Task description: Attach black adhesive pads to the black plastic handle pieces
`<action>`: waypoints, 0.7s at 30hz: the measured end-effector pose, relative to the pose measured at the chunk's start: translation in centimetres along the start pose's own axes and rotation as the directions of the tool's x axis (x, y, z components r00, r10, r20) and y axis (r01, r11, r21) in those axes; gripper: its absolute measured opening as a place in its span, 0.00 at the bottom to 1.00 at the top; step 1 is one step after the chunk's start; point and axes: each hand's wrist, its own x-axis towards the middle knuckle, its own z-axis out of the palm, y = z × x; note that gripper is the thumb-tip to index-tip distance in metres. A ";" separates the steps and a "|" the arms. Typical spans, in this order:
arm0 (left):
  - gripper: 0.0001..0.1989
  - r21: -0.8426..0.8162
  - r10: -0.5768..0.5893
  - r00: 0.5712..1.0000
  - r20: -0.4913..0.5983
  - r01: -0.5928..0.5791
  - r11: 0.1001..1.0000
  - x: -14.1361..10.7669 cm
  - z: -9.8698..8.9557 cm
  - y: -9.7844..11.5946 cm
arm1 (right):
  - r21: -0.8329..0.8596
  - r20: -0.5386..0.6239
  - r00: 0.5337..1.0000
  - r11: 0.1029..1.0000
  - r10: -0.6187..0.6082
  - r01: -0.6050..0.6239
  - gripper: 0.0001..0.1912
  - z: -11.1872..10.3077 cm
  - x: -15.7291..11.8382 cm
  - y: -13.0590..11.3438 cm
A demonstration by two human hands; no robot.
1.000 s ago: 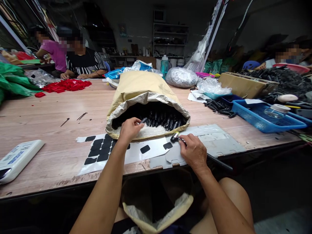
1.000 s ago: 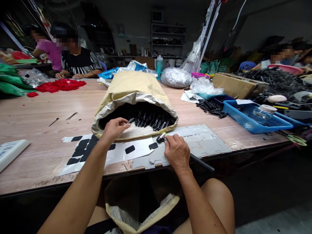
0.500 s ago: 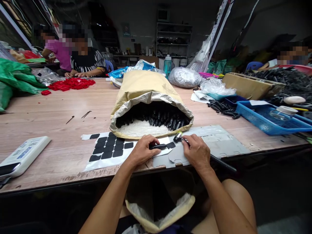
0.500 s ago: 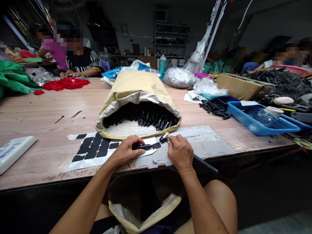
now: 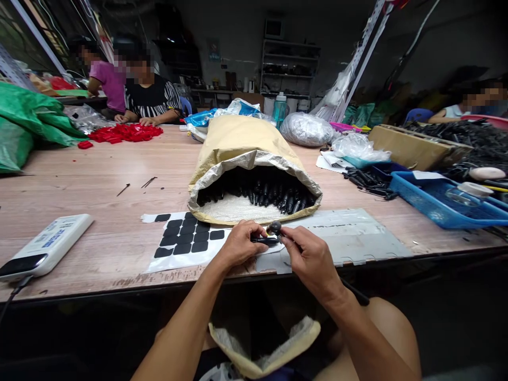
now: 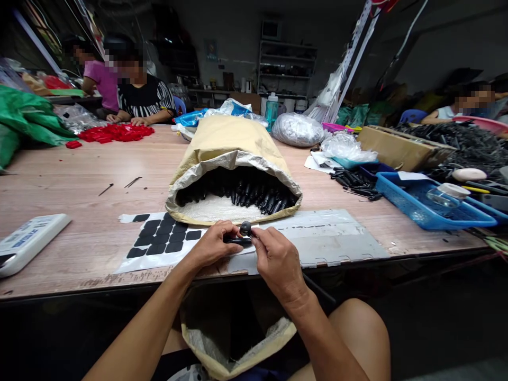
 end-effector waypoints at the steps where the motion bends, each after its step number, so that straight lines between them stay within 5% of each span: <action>1: 0.09 0.012 0.009 1.000 -0.006 -0.009 1.000 0.0 0.1 -0.1 | -0.005 -0.005 1.000 1.000 -0.014 0.014 0.14 0.2 0.0 -0.5; 5: 0.09 0.047 0.055 0.998 -0.022 -0.054 0.997 0.1 0.2 -0.3 | -0.036 -0.066 0.996 0.998 -0.051 0.049 0.16 1.1 -0.4 -1.1; 10: 0.07 0.057 0.057 0.998 -0.038 -0.055 0.997 0.0 0.4 -0.4 | -0.139 0.022 1.000 0.990 0.003 0.000 0.15 1.4 -0.9 -0.5; 15: 0.09 0.036 0.036 0.999 -0.034 -0.035 0.999 0.0 0.4 -0.3 | -0.084 -0.126 0.992 0.996 0.011 -0.022 0.14 0.3 -0.7 -0.4; 21: 0.08 0.036 0.021 0.999 -0.045 -0.019 0.999 -0.1 0.2 0.2 | -0.108 -0.026 0.997 0.992 0.069 -0.071 0.14 0.8 -1.5 0.7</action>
